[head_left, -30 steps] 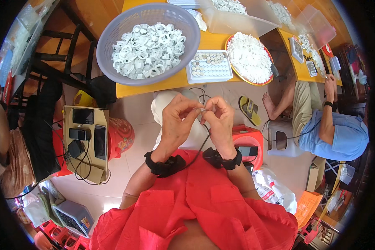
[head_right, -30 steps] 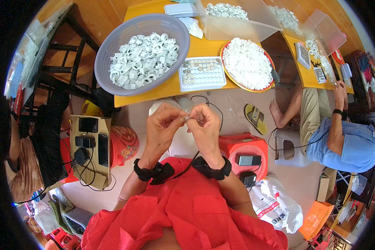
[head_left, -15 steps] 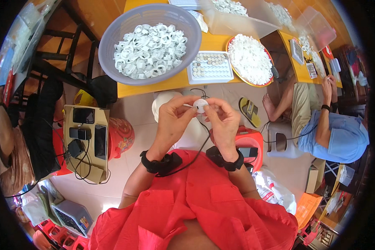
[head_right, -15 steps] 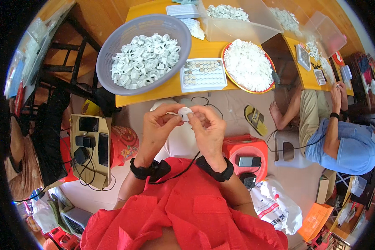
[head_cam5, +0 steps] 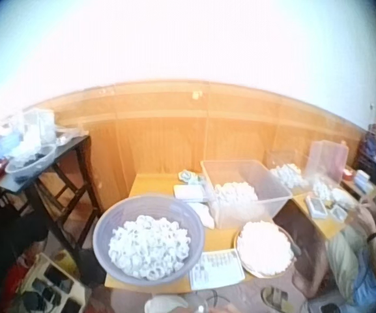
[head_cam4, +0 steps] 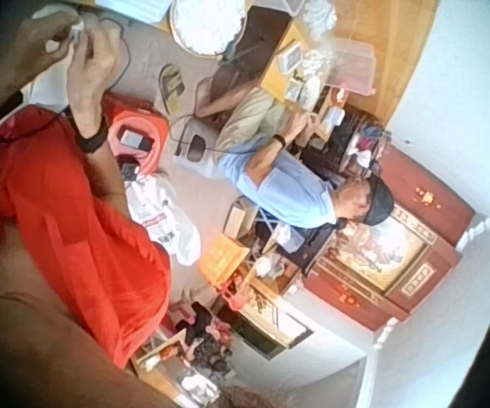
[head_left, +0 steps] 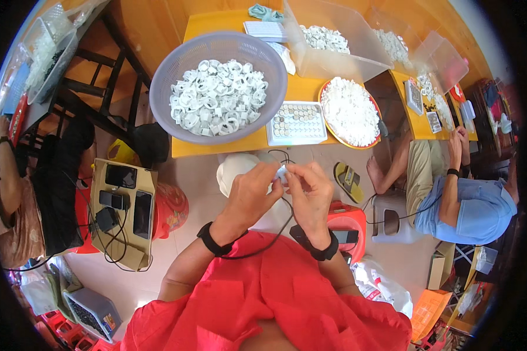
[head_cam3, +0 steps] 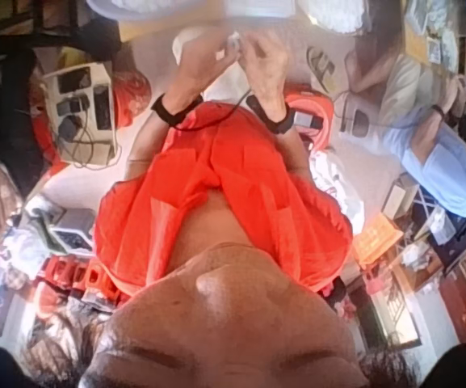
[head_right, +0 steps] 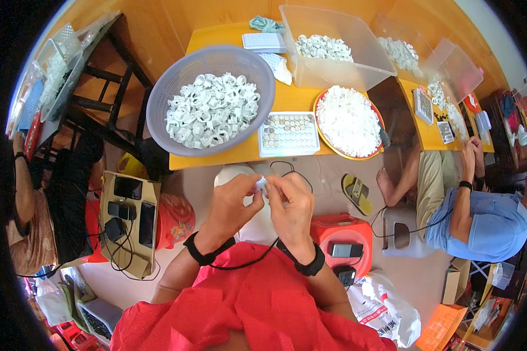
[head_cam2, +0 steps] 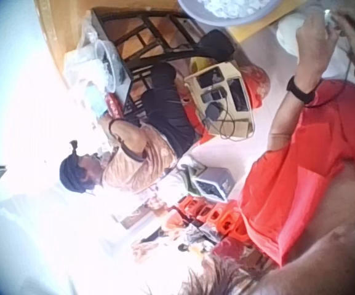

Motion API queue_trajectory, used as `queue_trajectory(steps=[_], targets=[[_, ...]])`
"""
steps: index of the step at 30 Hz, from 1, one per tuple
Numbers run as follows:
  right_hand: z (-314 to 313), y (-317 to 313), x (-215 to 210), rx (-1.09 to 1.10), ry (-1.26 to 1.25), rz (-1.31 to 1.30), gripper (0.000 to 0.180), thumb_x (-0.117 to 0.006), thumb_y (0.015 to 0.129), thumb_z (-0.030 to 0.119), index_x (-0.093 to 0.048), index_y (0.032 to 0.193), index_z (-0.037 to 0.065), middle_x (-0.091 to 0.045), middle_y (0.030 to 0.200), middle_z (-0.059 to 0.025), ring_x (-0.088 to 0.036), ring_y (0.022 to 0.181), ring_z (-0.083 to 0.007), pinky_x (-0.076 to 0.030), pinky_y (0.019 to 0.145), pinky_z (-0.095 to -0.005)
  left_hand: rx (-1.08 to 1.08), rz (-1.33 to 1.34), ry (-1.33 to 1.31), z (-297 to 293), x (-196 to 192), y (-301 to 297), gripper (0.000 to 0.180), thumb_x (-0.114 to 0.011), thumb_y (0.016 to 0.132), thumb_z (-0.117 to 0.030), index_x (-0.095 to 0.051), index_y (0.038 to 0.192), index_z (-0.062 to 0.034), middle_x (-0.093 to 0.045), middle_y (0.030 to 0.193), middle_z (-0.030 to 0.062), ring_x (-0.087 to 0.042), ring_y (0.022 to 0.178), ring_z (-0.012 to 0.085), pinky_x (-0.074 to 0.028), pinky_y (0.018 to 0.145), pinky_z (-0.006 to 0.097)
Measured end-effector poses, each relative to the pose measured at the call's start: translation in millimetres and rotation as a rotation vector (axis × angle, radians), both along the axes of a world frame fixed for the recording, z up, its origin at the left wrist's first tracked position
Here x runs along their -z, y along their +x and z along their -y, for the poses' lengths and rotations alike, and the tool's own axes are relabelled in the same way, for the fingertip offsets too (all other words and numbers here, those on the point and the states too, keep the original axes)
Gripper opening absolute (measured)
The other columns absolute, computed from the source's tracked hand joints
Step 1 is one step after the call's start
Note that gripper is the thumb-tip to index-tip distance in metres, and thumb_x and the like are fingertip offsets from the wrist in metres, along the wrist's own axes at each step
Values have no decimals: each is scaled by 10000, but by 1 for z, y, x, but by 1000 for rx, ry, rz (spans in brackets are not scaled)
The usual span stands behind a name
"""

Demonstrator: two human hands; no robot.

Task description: The person picks up a white plastic base and a metal battery, fits the battery into the base, and then presses a white plastic cover onto the assembly. They repeat this process, assembling the components one at a time and occasionally reaching into a large bowl for more plastic bases.

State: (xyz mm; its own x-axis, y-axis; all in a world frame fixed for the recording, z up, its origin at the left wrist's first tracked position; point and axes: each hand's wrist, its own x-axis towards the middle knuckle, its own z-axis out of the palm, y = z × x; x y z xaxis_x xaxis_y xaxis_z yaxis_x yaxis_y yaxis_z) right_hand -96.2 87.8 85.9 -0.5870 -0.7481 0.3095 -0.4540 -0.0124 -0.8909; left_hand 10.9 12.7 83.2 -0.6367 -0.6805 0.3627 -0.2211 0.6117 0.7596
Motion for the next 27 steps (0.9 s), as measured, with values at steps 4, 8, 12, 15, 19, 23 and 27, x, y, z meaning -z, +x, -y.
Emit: queue_trajectory(steps=[4,8,12,15,19,23,27], targets=[[0,3,-2,-3,3,60,100,-598,758,-45,-612,856,-28,-519,673,-86,-557,547,-144,-423,485,-240,8,53,-136,4,6,-2,292,-610,670,6,-565,958,-20,-577,729,95,-597,601,225,-501,523,308],[1,5,-1,-39,3,254,112,-562,806,-41,-608,908,-46,-520,775,-43,-588,663,-106,-479,529,-200,-4,35,-133,5,3,1,289,-605,668,26,-583,954,-14,-582,738,99,-609,621,208,-508,527,290],[3,4,1,-59,-107,522,128,-560,821,-26,-590,944,-44,-539,801,-45,-597,702,-119,-488,553,-205,21,-246,336,7,3,3,265,-610,725,40,-602,988,4,-579,784,71,-615,694,154,-505,600,244],[5,5,5,-27,-115,553,100,-571,806,-34,-598,902,-31,-548,810,-43,-615,689,-115,-490,571,-200,51,-442,746,4,9,4,241,-610,762,29,-609,1002,11,-583,872,58,-603,772,132,-490,681,234],[5,10,6,-18,-131,431,87,-582,797,-33,-592,884,-32,-569,814,-55,-616,685,-118,-476,579,-202,46,-516,974,6,5,7,206,-601,776,16,-624,981,13,-597,978,68,-584,847,127,-483,750,246],[5,12,15,14,-101,252,90,-611,772,-31,-584,857,-22,-594,771,-74,-611,663,-114,-466,576,-214,43,-548,971,9,7,5,189,-578,781,24,-627,964,15,-594,959,73,-578,852,140,-493,732,259],[10,16,13,17,-88,182,92,-625,762,-22,-586,844,-11,-600,731,-83,-606,637,-122,-464,568,-228,13,-567,1056,10,9,7,192,-556,766,58,-625,940,14,-588,932,78,-578,842,158,-501,712,276]])
